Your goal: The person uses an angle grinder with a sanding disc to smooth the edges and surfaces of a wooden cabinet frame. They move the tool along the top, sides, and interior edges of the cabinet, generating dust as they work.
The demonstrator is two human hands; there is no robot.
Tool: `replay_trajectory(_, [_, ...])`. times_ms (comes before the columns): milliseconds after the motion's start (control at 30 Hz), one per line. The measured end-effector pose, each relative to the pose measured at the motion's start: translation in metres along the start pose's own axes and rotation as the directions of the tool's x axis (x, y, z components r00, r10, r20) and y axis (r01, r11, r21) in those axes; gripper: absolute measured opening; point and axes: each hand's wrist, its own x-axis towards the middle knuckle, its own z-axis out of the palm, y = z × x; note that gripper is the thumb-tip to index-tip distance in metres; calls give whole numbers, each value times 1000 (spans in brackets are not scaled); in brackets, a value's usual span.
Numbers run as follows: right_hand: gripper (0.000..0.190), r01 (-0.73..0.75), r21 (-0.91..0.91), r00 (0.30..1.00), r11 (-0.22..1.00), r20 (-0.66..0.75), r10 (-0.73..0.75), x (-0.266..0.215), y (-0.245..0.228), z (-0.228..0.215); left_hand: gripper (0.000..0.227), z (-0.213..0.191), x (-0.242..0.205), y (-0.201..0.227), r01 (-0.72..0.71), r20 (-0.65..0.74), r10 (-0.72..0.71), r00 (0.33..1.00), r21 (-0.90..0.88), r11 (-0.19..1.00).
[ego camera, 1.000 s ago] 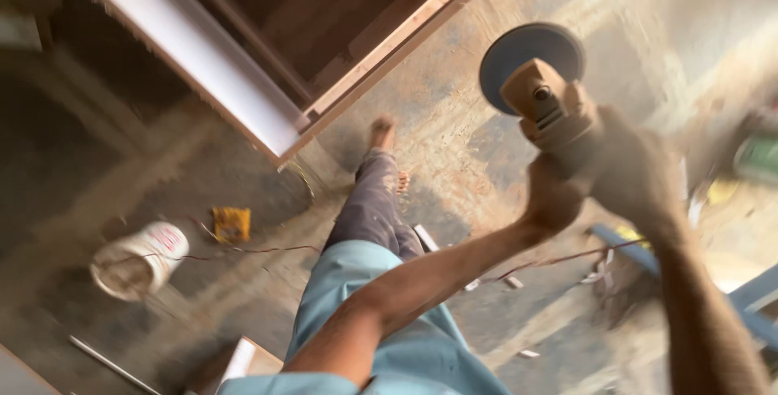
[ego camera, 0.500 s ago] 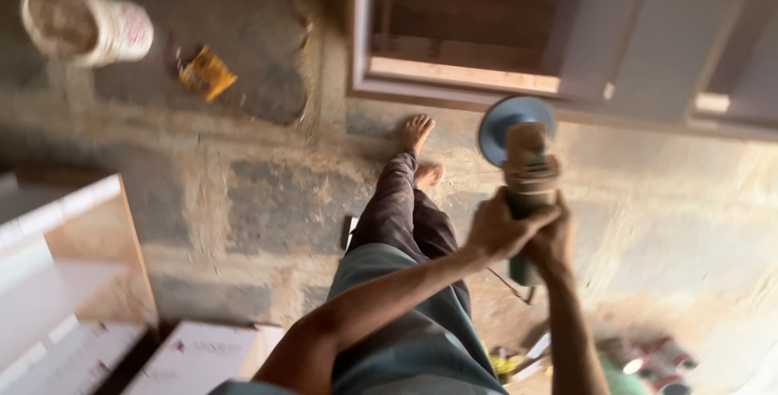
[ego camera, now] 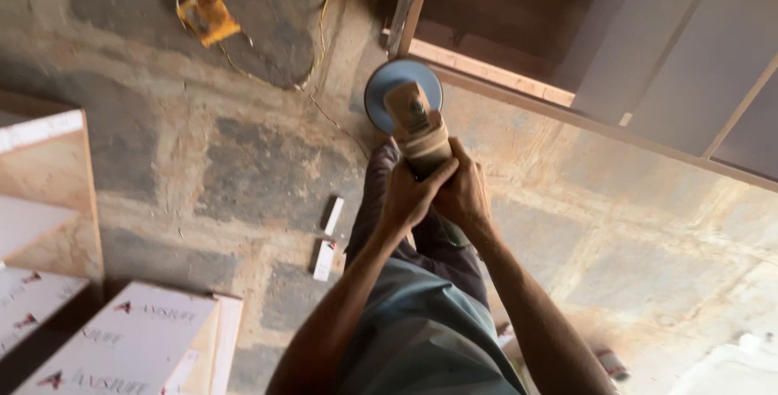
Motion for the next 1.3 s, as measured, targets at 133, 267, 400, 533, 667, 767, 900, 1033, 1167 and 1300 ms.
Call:
replay_trajectory(133, [39, -51, -25, 999, 998, 5, 51, 10, -8, 3, 61, -6, 9, 1, -3, 29, 1, 1000, 73, 997])
replay_trajectory(267, [36, -33, 1, 999, 999, 42, 33, 29, -10, 0, 61, -6, 25, 4, -51, 52, 50, 997, 20, 999])
replay_trajectory(400, [38, 20, -47, 998, 999, 61, -17, 32, -4, -1, 57, -3, 20, 5, -53, -5, 54, 999, 69, 996])
replay_trajectory(533, [45, 74, -112, 995, 991, 81, -65, 48, 16, -8, 62, 9, 28, 15, -79, -42, 78, 996, -16, 997])
replay_trajectory(667, [50, 254, -225, 966, 941, 98, -238, 113, 37, -27, 73, 29, 83, 30, 28, 62, -18, 998, -155, 988])
replay_trajectory(767, [41, 63, -427, 997, 902, 56, -43, 182, 38, -59, 71, 52, 151, 53, 34, 57, -34, 998, 5, 999])
replay_trajectory(900, [44, 112, -181, 993, 977, 62, -102, 236, 25, -102, 68, 83, 210, 93, -91, 32, 92, 995, -36, 995])
replay_trajectory(1033, [57, 252, -253, 968, 934, 53, -247, 220, 37, -98, 67, 78, 191, 97, 91, 48, -95, 994, 80, 993])
replay_trajectory(1167, [66, 330, -528, 939, 782, 103, -327, 157, 57, -54, 67, 50, 113, 56, -135, -64, 132, 989, -49, 990])
replay_trajectory(1300, [58, 33, -149, 970, 988, 243, 5, 78, 42, -17, 54, 25, 44, 24, -60, -57, 52, 997, -147, 987])
